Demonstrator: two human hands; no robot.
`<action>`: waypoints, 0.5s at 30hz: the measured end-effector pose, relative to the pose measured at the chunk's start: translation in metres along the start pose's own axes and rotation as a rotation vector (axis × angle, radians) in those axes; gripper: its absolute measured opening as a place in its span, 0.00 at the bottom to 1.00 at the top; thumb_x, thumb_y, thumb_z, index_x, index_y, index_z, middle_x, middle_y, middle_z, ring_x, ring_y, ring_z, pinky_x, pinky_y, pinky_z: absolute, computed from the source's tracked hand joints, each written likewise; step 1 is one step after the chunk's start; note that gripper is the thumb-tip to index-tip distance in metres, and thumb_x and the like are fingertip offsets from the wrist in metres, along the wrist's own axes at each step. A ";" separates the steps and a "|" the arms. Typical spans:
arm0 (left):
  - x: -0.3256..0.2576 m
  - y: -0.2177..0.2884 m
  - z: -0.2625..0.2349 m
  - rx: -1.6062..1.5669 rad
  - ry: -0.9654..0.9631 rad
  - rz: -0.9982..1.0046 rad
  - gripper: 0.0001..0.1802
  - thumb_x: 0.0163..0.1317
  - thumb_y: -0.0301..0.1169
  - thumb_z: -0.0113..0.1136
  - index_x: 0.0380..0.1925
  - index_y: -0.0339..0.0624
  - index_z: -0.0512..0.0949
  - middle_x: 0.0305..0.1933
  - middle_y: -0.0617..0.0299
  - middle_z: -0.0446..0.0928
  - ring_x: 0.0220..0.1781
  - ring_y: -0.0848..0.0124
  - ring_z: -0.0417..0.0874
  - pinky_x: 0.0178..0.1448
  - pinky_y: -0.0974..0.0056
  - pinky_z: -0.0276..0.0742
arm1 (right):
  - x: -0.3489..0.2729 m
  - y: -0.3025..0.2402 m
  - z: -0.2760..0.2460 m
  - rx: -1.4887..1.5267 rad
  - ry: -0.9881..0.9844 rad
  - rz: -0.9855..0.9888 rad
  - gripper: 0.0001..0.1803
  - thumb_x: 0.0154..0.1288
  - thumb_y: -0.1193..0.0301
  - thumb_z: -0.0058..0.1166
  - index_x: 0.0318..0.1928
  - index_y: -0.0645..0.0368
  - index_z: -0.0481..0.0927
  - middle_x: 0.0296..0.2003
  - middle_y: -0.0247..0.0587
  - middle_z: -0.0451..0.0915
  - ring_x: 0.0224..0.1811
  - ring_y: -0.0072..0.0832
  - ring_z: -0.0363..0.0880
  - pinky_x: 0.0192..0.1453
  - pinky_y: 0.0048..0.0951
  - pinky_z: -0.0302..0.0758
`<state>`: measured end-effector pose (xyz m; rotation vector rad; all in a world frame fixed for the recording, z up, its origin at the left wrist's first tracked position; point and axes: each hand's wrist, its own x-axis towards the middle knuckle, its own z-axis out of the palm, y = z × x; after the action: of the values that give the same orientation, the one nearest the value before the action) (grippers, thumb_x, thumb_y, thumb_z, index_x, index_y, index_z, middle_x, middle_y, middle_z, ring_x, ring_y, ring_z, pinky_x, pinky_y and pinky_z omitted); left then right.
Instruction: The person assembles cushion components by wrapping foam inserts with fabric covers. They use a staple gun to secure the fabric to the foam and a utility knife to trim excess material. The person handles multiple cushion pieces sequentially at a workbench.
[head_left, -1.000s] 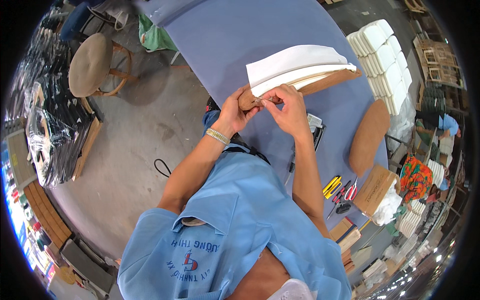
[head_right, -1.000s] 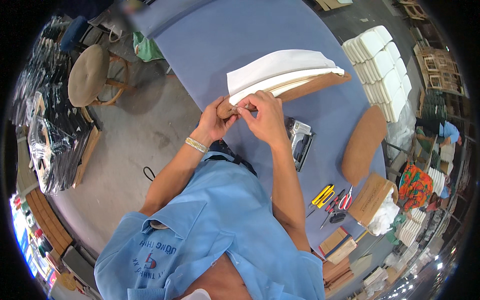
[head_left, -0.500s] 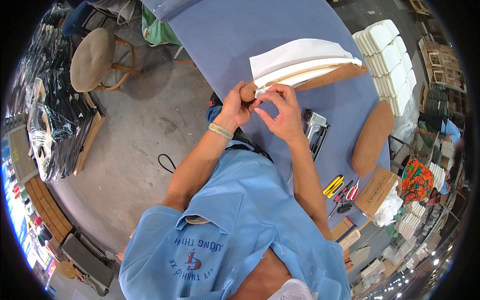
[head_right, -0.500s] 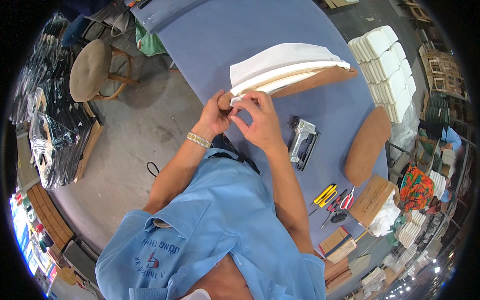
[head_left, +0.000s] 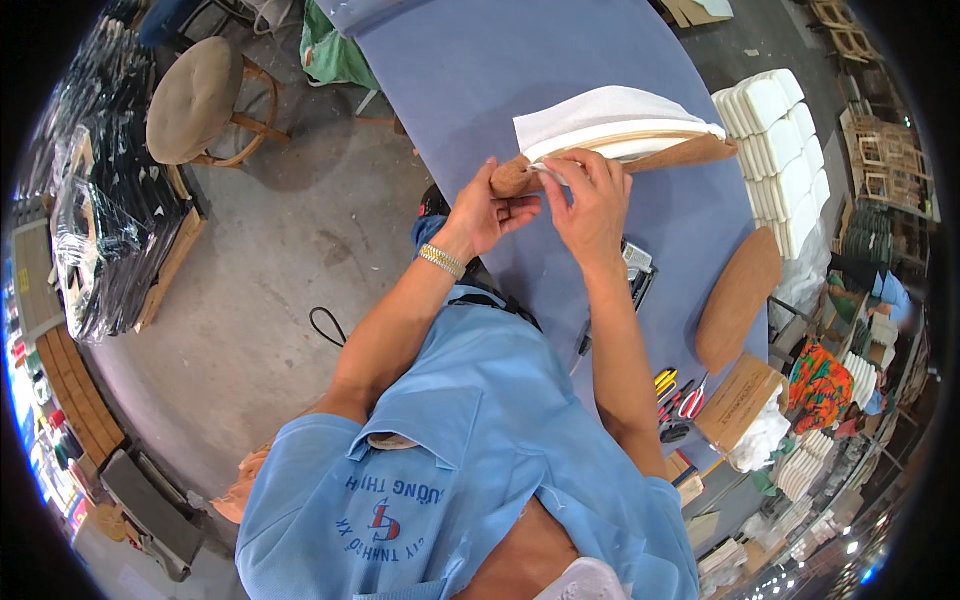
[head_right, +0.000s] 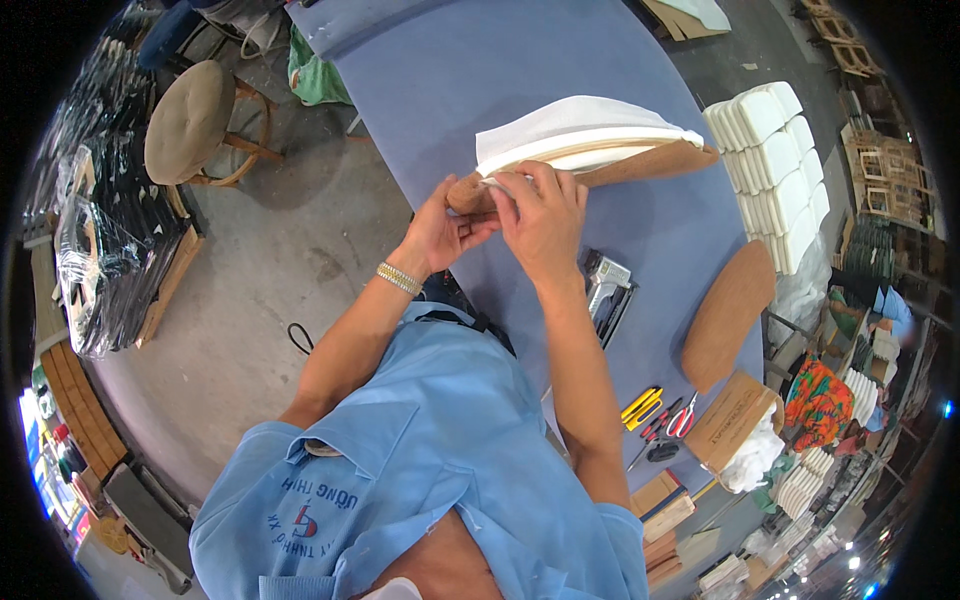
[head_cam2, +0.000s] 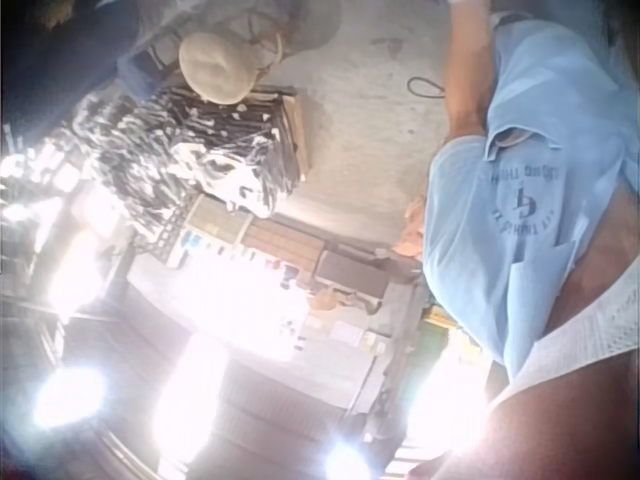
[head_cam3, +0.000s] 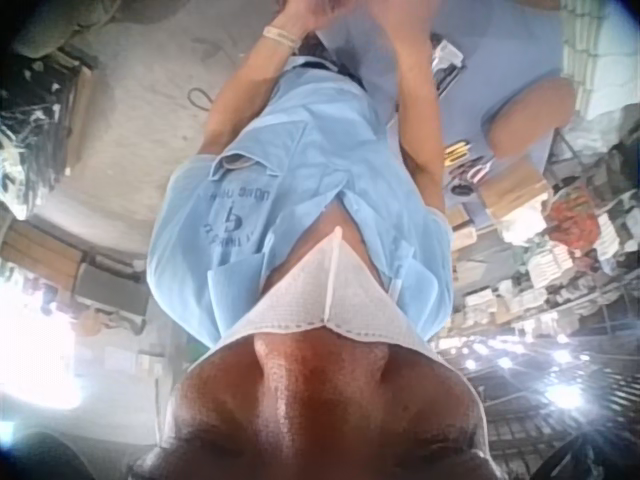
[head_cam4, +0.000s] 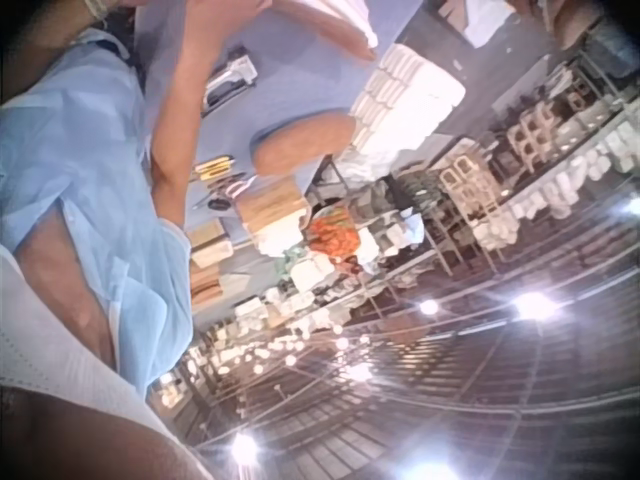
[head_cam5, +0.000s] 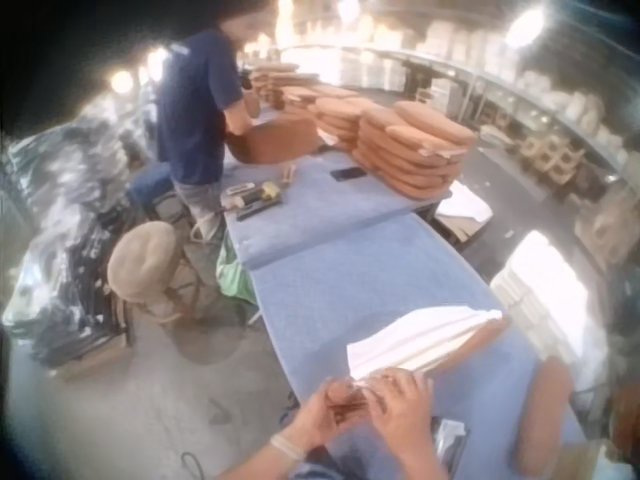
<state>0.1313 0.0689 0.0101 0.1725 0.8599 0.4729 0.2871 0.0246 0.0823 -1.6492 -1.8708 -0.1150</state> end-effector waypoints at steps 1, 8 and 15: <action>-0.003 0.001 0.000 0.068 0.004 -0.022 0.38 0.81 0.60 0.34 0.64 0.36 0.73 0.52 0.46 0.83 0.49 0.59 0.88 0.50 0.61 0.86 | 0.004 0.005 0.000 -0.020 0.020 -0.034 0.07 0.66 0.64 0.66 0.41 0.51 0.87 0.36 0.33 0.80 0.42 0.36 0.77 0.48 0.43 0.68; -0.036 0.006 -0.007 1.210 0.345 0.548 0.32 0.77 0.57 0.48 0.63 0.42 0.78 0.54 0.46 0.83 0.48 0.52 0.88 0.53 0.57 0.84 | 0.017 0.020 0.002 0.264 -0.189 0.207 0.14 0.74 0.64 0.59 0.34 0.62 0.81 0.32 0.41 0.79 0.38 0.41 0.76 0.48 0.41 0.70; -0.043 0.001 0.011 1.277 0.284 1.187 0.27 0.61 0.34 0.75 0.60 0.41 0.81 0.54 0.52 0.85 0.52 0.56 0.88 0.57 0.57 0.82 | 0.018 0.025 0.017 0.367 -0.121 0.227 0.18 0.76 0.62 0.58 0.33 0.64 0.79 0.31 0.43 0.78 0.36 0.41 0.75 0.44 0.38 0.71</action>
<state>0.1156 0.0505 0.0472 1.8953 1.1825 0.9879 0.3034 0.0534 0.0692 -1.6194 -1.6536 0.4077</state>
